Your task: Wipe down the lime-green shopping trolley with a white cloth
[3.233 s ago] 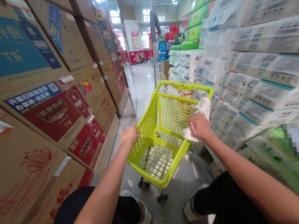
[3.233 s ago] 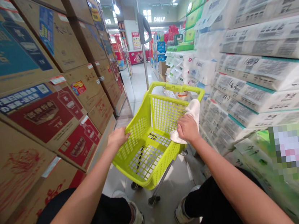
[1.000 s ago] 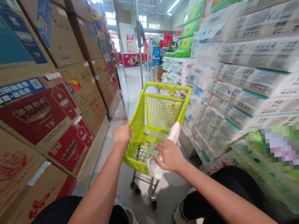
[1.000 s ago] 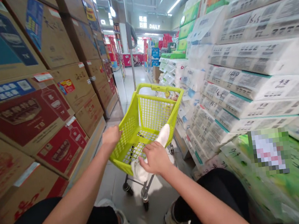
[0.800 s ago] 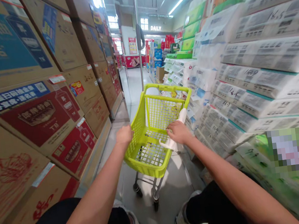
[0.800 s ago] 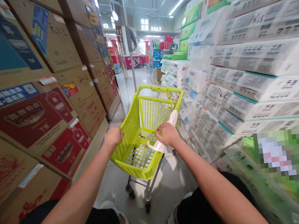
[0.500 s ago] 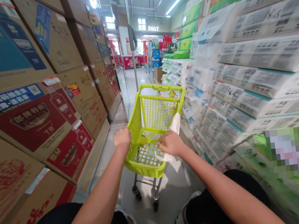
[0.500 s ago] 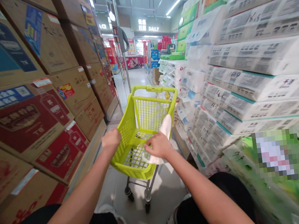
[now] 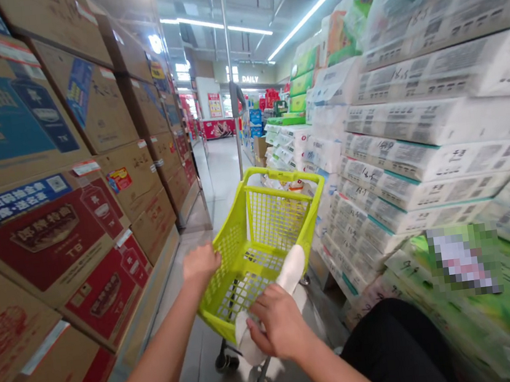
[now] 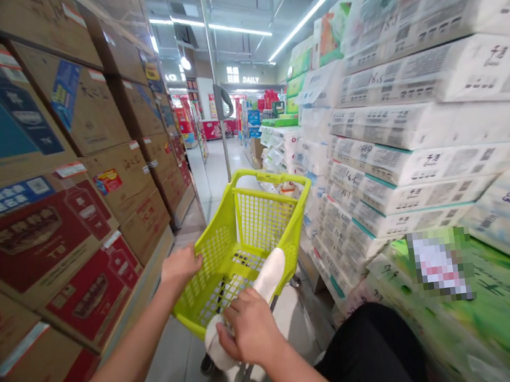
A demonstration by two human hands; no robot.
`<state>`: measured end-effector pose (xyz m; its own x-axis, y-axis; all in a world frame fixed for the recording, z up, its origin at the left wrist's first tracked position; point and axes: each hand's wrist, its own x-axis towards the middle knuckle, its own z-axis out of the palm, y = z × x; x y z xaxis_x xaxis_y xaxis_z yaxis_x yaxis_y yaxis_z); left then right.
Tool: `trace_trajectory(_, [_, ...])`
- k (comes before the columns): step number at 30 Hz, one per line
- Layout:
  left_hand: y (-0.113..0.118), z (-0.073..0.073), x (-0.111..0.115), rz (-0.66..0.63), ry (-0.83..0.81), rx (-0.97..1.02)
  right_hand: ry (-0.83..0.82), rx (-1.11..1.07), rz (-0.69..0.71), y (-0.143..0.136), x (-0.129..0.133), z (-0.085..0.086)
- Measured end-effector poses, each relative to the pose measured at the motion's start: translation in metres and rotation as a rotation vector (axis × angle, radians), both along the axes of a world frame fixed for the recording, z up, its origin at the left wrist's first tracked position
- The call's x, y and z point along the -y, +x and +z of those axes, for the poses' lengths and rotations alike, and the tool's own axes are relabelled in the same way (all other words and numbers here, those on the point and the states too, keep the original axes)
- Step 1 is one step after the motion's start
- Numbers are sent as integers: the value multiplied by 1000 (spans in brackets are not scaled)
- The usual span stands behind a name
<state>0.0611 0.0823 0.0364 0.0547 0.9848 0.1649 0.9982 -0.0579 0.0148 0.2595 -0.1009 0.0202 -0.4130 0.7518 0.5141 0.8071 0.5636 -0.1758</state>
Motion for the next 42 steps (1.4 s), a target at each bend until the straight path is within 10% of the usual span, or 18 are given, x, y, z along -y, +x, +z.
trace_trajectory(15, [-20, 9, 27, -20, -92, -13, 175, 283, -239, 162, -110, 58])
trace_trajectory(28, [-49, 30, 5, -30, -107, -112, 315, 61, -461, 100, -79, 32])
trace_trajectory(36, [56, 21, 140, -455, -124, 249, 268, 77, -505, 122, -83, 40])
trace_trajectory(42, [65, -7, 175, -283, -175, 80, 261, 95, -477, 115, -66, 42])
